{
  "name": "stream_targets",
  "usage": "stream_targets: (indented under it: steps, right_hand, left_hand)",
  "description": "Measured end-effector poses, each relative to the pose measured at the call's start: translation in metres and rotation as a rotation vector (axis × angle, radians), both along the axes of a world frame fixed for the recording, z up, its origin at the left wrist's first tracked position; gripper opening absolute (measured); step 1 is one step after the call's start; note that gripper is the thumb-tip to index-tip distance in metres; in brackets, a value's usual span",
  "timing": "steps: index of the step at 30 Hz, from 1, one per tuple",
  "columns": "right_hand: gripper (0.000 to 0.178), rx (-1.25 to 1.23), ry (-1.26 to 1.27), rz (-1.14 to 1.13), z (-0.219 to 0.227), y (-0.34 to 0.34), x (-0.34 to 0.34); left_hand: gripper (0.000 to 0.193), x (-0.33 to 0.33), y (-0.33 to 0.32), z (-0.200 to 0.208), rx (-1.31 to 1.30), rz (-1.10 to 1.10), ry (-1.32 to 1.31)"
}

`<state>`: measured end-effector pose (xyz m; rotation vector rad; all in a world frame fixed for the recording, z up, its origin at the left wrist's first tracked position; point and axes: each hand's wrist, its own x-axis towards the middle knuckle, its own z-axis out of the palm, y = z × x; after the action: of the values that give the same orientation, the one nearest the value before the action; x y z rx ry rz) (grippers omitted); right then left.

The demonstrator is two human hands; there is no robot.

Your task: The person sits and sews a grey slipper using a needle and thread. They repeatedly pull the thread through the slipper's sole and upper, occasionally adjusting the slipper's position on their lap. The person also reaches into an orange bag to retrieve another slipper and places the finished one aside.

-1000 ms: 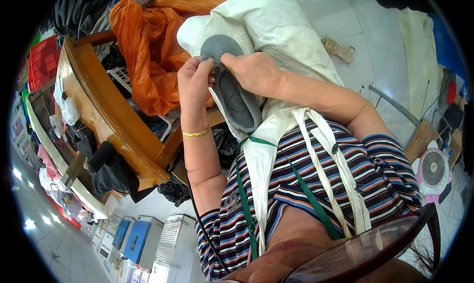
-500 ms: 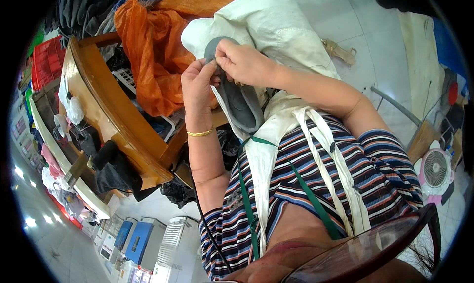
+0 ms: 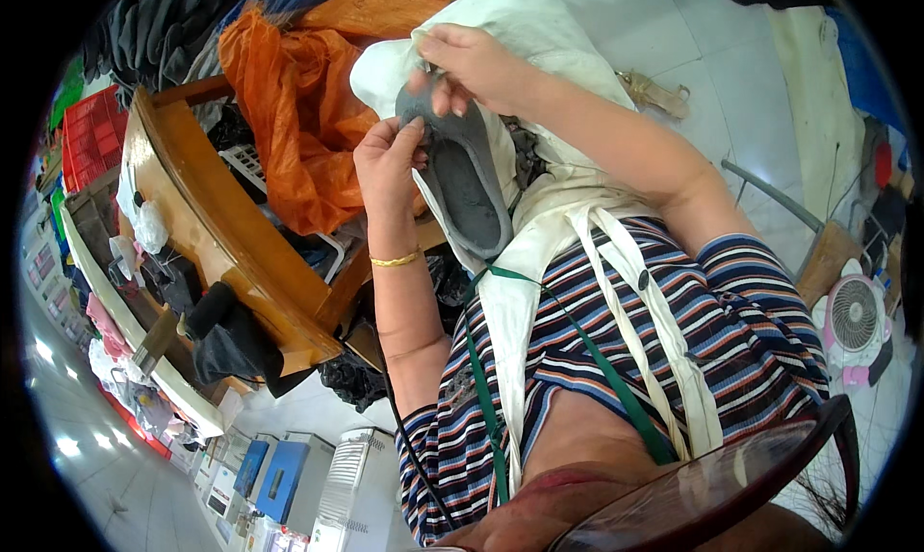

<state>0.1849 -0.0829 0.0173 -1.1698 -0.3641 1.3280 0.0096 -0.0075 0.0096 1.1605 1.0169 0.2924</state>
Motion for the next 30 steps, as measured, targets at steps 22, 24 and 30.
stream_targets:
  steps: [22,24,30]
  right_hand:
    - [0.016,0.246,-1.515,0.255,-0.027,-0.045,0.034]
    - [0.011,0.181,-1.577,0.447,-0.028,-0.039,0.027]
    - [0.016,0.257,-1.476,0.034,-0.023,-0.01,0.029]
  left_hand:
    - [0.023,-0.006,-0.019,0.004,1.437,-0.33,0.238]
    - [0.027,-0.006,-0.023,0.009,1.415,-0.356,0.304]
    - [0.044,-0.003,-0.032,0.02,1.166,-0.371,0.391]
